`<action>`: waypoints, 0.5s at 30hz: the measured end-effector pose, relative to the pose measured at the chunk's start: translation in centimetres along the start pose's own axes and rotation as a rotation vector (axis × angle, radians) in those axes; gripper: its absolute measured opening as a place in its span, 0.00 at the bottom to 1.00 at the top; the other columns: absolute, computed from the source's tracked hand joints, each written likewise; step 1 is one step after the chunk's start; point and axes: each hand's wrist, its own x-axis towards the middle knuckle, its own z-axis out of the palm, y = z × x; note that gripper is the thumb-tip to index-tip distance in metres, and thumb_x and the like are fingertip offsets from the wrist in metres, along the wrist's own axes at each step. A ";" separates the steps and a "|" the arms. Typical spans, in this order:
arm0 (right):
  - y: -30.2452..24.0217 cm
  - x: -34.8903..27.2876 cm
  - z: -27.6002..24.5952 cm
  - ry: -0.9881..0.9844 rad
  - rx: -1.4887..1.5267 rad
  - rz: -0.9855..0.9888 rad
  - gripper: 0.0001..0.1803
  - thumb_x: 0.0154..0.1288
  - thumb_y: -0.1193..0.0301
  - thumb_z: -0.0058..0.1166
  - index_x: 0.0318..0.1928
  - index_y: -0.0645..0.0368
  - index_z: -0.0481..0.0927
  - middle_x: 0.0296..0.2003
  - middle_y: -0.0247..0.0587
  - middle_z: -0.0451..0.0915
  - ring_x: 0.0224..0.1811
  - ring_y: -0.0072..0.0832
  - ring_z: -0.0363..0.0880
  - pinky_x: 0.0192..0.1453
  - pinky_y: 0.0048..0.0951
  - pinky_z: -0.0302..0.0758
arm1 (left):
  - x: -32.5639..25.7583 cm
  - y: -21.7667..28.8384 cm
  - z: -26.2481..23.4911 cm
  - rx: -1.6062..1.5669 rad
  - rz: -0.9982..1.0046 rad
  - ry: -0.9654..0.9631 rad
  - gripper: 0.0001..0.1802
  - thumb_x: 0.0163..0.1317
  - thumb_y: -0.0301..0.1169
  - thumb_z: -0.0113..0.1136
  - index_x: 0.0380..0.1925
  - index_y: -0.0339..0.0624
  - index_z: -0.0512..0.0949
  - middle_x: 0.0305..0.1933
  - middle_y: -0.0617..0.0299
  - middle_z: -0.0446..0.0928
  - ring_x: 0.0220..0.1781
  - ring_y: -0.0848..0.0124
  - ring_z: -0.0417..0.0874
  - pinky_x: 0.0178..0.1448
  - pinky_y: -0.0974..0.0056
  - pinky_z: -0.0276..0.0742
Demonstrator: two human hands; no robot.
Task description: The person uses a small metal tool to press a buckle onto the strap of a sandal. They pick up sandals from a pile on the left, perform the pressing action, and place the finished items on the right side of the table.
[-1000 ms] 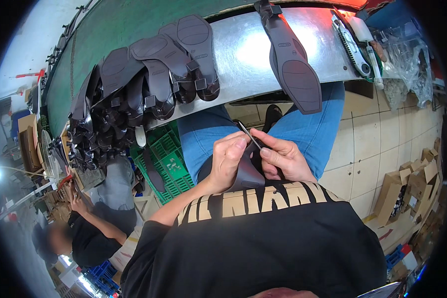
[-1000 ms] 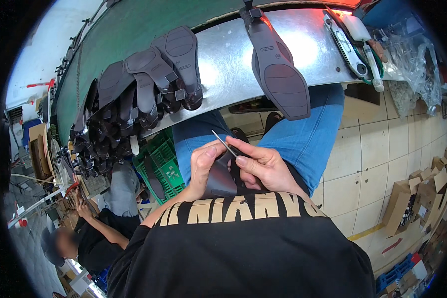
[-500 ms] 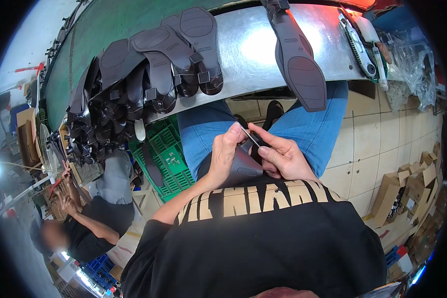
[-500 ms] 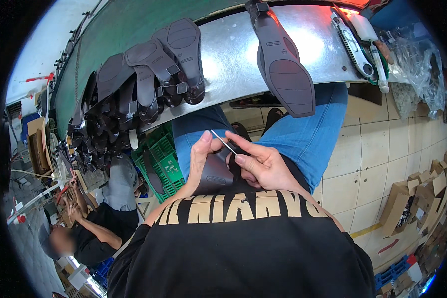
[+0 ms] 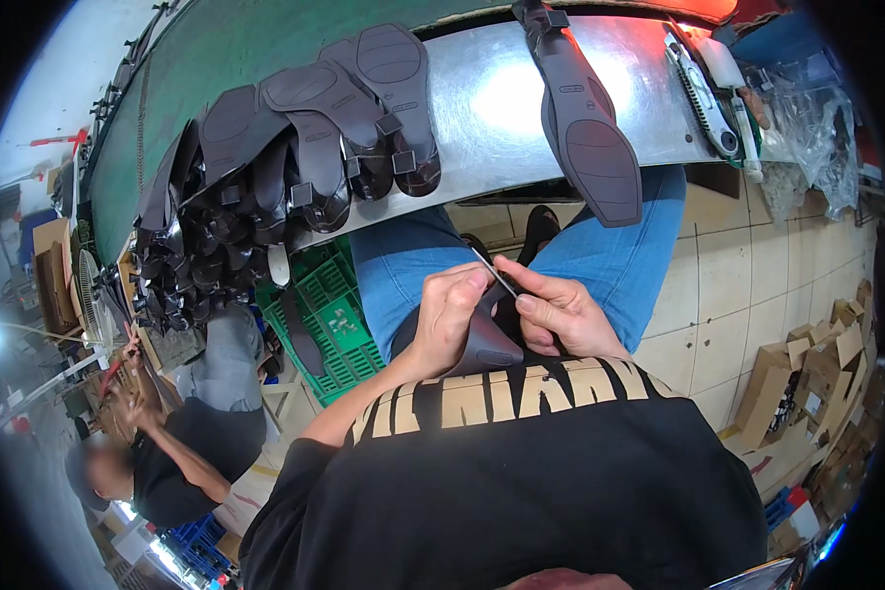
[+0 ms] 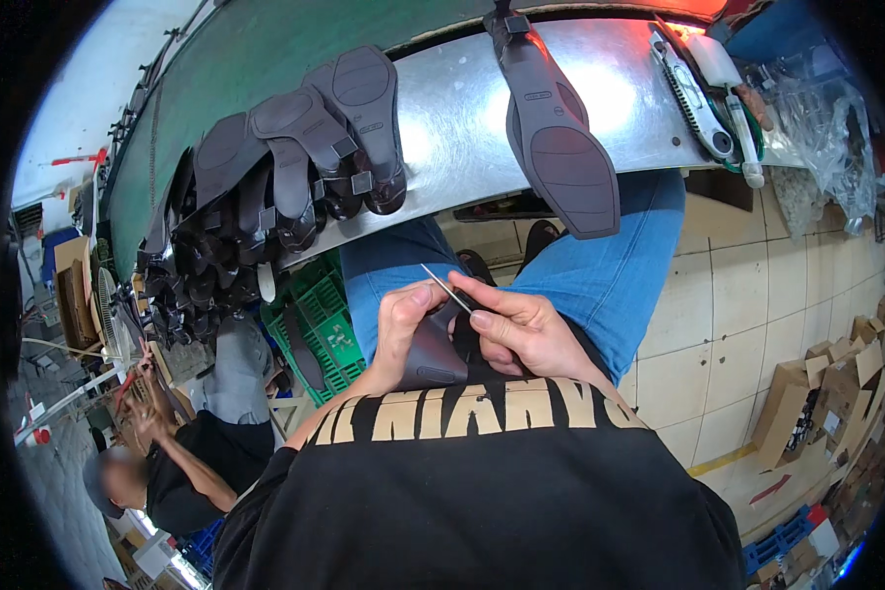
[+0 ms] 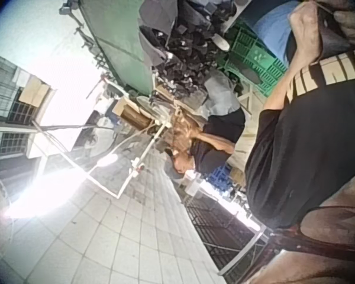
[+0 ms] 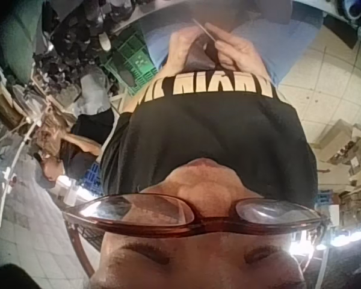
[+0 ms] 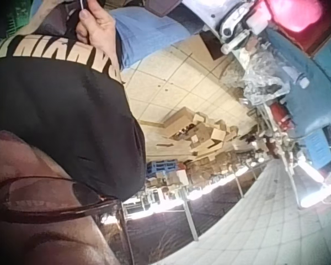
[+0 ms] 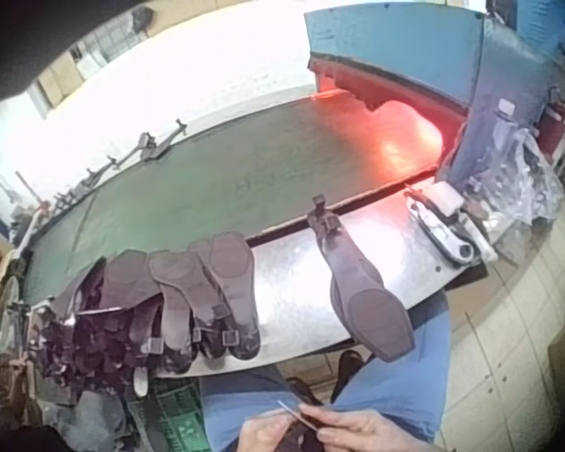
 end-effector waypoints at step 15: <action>-8.5 -1.0 -0.7 0.516 -0.721 -0.719 0.14 0.74 0.72 0.43 0.50 0.65 0.79 0.20 0.26 0.68 0.21 0.11 0.66 0.24 0.14 0.63 | 2.5 11.1 -5.2 0.421 0.237 -0.259 0.16 0.58 0.28 0.63 0.46 0.32 0.81 0.35 0.57 0.83 0.41 0.69 0.82 0.46 0.65 0.76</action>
